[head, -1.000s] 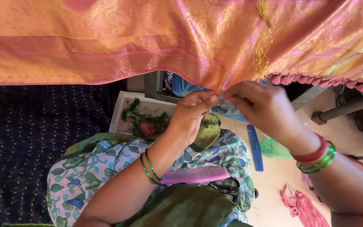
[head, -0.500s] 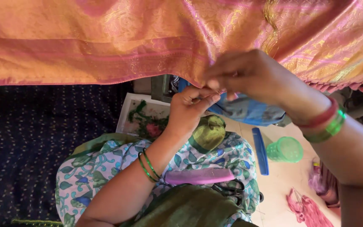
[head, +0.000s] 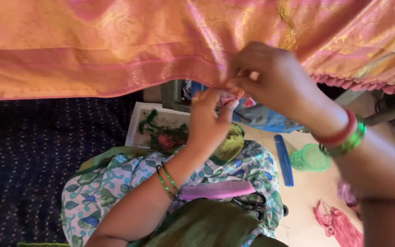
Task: Attaching and grooming decorative pink tassels to the edge of a sari.
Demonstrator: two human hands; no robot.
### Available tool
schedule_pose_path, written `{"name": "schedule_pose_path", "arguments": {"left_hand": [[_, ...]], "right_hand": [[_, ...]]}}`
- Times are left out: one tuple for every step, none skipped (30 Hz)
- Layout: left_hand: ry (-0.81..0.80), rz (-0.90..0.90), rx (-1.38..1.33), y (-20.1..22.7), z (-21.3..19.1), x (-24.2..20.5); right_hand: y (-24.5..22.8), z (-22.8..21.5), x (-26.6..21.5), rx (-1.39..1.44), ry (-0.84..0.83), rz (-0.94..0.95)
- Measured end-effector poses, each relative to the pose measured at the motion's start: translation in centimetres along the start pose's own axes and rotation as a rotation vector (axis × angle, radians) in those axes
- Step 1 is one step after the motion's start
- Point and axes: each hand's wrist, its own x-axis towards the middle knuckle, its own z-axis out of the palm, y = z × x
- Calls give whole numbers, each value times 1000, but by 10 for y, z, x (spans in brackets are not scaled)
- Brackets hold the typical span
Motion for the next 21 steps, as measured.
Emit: {"name": "schedule_pose_path", "arguments": {"left_hand": [[-33, -207, -168, -13, 20, -10], [-34, -208, -173, -19, 30, -16], [-90, -594, -721, -25, 39, -22], [-143, -978, -1270, -31, 48, -28], [-151, -984, -1271, -25, 46, -26], [-140, -919, -1327, -19, 43, -24], [-129, -848, -1385, -14, 41, -19], [-139, -849, -1389, -14, 44, -20], [-115, -821, -1328, -13, 45, -21], [-91, -793, -1267, -14, 44, -23], [-85, -791, -1260, -16, 44, -24], [-41, -694, -1034, -18, 43, -25], [1, -597, -806, -20, 41, -26], [7, -597, -797, -17, 34, -23], [14, -495, -636, -12, 28, -20], [20, -393, -474, -7, 23, -18], [19, -391, -477, -6, 22, -18], [7, -327, -366, -6, 21, -18], [-6, -265, -253, -5, 20, -18], [-6, -266, -254, -6, 20, -18], [-3, -340, -405, -7, 19, -17]], "right_hand": [[1, -1, -10, 18, 140, 23], [-2, 0, -19, 14, 138, 27], [-6, 3, -28, 93, 93, 318], [-9, 4, -37, 170, 44, 609], [-8, 11, -40, 171, 45, 619], [-7, 18, -44, 350, 85, 675], [-5, 25, -46, 528, 131, 726], [6, 33, -51, 526, 137, 733], [17, 43, -55, 697, 186, 688], [27, 53, -58, 868, 234, 638], [31, 57, -60, 873, 229, 632], [35, 61, -62, 912, 241, 657], [39, 65, -63, 953, 252, 683], [41, 69, -62, 960, 246, 677], [44, 72, -64, 965, 243, 673], [46, 76, -65, 970, 241, 669], [47, 77, -66, 967, 244, 668], [49, 78, -67, 973, 249, 633], [49, 80, -68, 981, 252, 599], [47, 78, -67, 979, 251, 601], [45, 78, -66, 953, 269, 613]]}}
